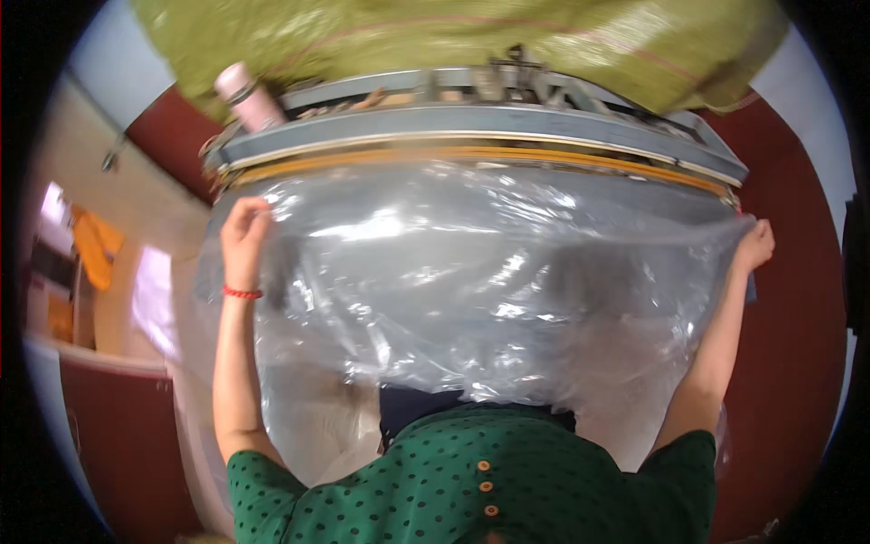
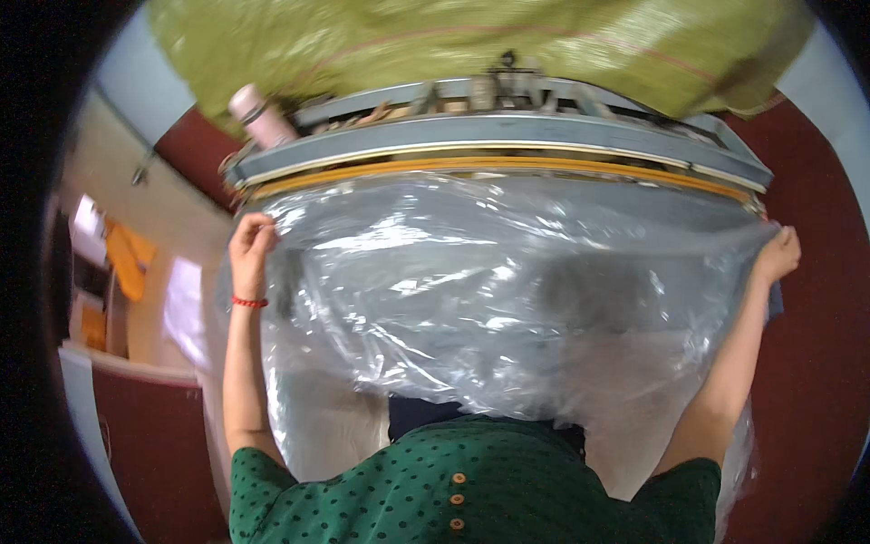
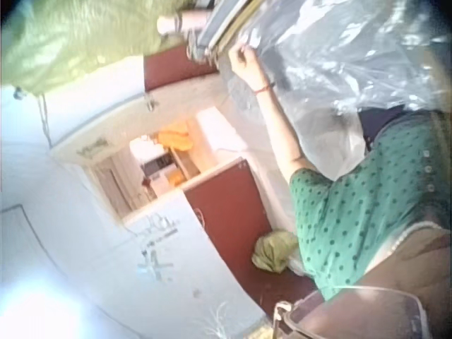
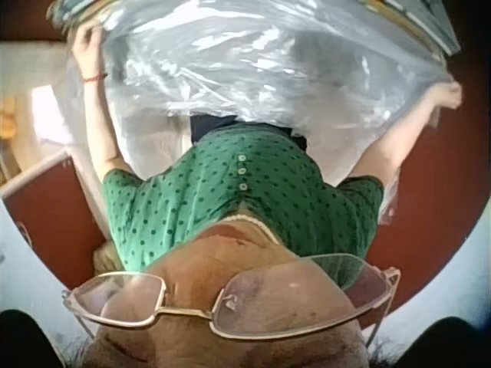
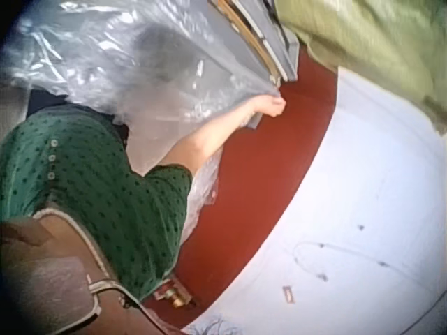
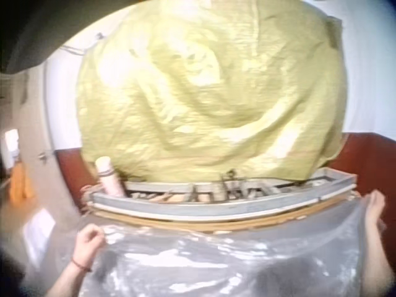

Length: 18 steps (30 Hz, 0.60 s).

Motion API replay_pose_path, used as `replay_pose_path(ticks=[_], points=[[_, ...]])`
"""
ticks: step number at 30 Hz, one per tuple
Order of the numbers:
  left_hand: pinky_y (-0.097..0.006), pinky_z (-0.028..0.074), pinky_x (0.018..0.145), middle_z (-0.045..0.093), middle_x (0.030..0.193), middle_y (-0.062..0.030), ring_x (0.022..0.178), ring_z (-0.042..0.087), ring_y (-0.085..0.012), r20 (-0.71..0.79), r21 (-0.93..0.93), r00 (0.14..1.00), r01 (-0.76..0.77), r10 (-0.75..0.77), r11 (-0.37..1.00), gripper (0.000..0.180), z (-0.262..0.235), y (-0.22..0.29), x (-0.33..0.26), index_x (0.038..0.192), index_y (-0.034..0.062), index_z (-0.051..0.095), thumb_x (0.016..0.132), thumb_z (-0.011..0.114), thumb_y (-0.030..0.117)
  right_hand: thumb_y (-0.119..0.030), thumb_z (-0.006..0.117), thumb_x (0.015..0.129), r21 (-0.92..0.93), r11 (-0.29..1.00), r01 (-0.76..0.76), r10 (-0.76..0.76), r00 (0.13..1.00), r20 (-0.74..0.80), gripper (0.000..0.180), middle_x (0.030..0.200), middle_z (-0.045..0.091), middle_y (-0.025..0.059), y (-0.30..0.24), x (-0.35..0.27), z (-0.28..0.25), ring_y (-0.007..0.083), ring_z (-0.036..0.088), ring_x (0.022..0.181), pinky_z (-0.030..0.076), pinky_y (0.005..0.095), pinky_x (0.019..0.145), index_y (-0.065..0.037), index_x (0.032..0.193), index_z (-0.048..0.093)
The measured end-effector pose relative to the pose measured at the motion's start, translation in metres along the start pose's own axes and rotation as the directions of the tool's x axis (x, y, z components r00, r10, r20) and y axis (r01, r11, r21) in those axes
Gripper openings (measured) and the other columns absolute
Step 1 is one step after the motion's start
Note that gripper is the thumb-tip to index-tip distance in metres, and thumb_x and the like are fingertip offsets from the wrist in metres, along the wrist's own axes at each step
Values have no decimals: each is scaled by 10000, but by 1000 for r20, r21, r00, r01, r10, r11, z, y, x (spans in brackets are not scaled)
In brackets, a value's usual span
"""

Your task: Sealing and cutting large plastic film using a heat-sealing machine in a workshop.

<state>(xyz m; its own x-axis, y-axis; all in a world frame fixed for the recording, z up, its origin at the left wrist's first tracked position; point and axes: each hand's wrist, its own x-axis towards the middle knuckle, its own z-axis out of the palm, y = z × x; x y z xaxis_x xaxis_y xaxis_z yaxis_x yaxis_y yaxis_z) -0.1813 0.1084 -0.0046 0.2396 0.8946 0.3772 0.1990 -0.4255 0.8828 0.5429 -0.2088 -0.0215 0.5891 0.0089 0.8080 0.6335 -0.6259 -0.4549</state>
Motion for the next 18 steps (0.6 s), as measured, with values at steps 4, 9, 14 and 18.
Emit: replay_pose_path(ticks=[4,9,14,18], points=[[-178,377,655,531,801,28,734,474,-43,2,-59,1000,20,-20,998,51,-6,33,-36,840,45,538,809,506,21,-192,510,848,530,832,166,-299,938,175,260,1044,561,103,-217,-65,-25,219,525,961,394,308,853,-35,1048,567],[-212,409,686,541,806,-8,751,505,-82,47,22,996,-80,79,997,54,-27,56,-70,846,16,537,797,519,1,-161,657,716,942,314,121,-868,439,233,400,1097,514,112,-412,-199,-55,244,485,1040,389,329,893,-44,1077,532],[-220,424,642,556,792,-24,711,521,-87,122,237,985,-144,118,961,136,-38,81,-86,908,-10,551,809,544,83,-193,612,763,895,314,-317,-925,109,363,183,801,590,110,-465,-272,-64,192,561,749,444,311,696,-22,824,597],[-213,419,599,538,642,12,645,500,-60,427,392,822,208,-378,896,137,-82,28,-113,887,20,567,834,515,135,-162,634,759,714,409,-569,-803,146,577,124,683,590,-2,-391,-263,-23,76,519,640,429,236,597,-40,752,614]])
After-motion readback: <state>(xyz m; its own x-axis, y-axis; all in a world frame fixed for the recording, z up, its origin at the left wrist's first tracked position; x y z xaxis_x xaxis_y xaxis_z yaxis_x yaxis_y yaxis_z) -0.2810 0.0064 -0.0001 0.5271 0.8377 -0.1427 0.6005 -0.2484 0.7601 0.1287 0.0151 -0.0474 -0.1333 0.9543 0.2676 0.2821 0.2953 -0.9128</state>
